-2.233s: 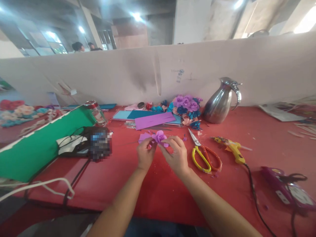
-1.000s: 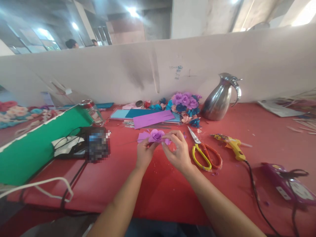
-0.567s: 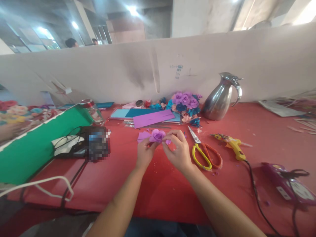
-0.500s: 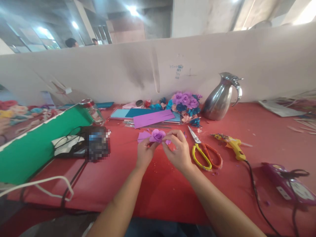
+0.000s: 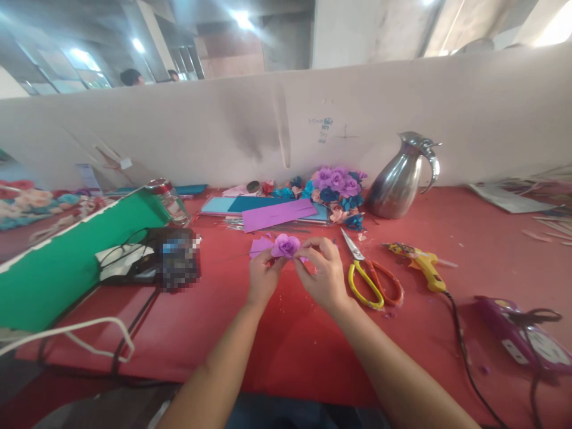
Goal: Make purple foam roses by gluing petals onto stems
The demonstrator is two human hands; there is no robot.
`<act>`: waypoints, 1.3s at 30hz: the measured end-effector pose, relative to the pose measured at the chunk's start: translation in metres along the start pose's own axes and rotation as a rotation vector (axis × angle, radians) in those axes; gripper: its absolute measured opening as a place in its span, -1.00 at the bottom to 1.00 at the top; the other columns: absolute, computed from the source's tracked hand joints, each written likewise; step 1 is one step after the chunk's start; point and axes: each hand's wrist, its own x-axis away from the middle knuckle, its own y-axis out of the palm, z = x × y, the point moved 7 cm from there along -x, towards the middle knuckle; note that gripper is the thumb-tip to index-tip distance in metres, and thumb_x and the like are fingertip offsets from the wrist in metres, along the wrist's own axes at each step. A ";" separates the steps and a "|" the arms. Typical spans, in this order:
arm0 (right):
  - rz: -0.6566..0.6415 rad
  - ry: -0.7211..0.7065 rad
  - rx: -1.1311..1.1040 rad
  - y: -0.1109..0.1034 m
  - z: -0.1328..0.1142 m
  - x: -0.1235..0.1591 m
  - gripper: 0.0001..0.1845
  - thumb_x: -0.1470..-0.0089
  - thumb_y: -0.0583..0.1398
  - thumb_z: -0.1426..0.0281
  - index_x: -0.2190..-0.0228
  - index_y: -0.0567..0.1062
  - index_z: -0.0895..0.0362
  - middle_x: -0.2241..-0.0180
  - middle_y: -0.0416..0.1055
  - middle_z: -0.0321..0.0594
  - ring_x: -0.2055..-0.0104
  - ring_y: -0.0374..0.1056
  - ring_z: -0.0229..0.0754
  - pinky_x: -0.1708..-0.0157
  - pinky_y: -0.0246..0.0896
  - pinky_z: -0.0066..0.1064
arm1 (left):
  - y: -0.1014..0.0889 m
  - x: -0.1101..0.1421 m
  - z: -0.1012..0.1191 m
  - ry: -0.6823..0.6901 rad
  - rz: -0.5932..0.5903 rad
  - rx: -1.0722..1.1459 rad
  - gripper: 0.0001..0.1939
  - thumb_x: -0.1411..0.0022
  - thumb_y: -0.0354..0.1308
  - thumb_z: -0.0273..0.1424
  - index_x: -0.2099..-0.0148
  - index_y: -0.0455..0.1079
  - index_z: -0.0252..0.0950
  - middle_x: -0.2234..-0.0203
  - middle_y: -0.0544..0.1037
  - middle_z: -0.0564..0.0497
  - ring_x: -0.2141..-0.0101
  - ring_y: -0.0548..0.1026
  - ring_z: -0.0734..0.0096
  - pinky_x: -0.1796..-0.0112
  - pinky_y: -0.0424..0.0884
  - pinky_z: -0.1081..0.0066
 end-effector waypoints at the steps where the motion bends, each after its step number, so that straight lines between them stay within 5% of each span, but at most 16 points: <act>1: 0.005 -0.004 0.007 0.000 0.000 0.000 -0.88 -0.04 0.19 0.51 0.39 0.51 0.05 0.30 0.39 -0.21 0.27 0.30 -0.15 0.23 0.19 -0.25 | -0.001 0.000 -0.001 0.000 0.008 -0.013 -0.83 -0.03 0.27 -0.27 0.39 0.56 -0.27 0.59 0.44 0.11 0.50 0.27 0.47 0.42 0.22 0.46; 18: 0.080 -0.048 0.089 -0.005 -0.011 0.006 -0.87 -0.03 0.21 0.51 0.40 0.50 0.02 0.33 0.45 -0.22 0.29 0.31 -0.13 0.24 0.16 -0.24 | -0.005 0.002 -0.008 0.044 0.066 -0.016 -0.85 -0.06 0.25 -0.30 0.38 0.53 -0.29 0.58 0.42 0.12 0.48 0.30 0.46 0.38 0.25 0.47; 25: 0.026 0.214 -0.221 -0.006 0.003 -0.002 -0.89 -0.02 0.14 0.47 0.41 0.48 0.07 0.41 0.41 -0.25 0.30 0.32 -0.13 0.22 0.20 -0.23 | -0.010 0.001 0.004 0.104 0.126 -0.084 -0.86 -0.03 0.22 -0.35 0.51 0.44 -0.29 0.63 0.32 0.15 0.52 0.23 0.49 0.44 0.19 0.49; 39: -0.120 0.797 -0.625 0.026 0.037 0.015 -0.89 0.13 0.18 0.33 0.53 0.48 0.10 0.43 0.42 -0.27 0.34 0.25 -0.18 0.29 0.10 -0.36 | -0.008 0.003 0.021 0.349 0.116 -0.182 -0.88 -0.09 0.21 -0.36 0.44 0.48 -0.30 0.53 0.53 0.06 0.50 0.40 0.46 0.42 0.32 0.50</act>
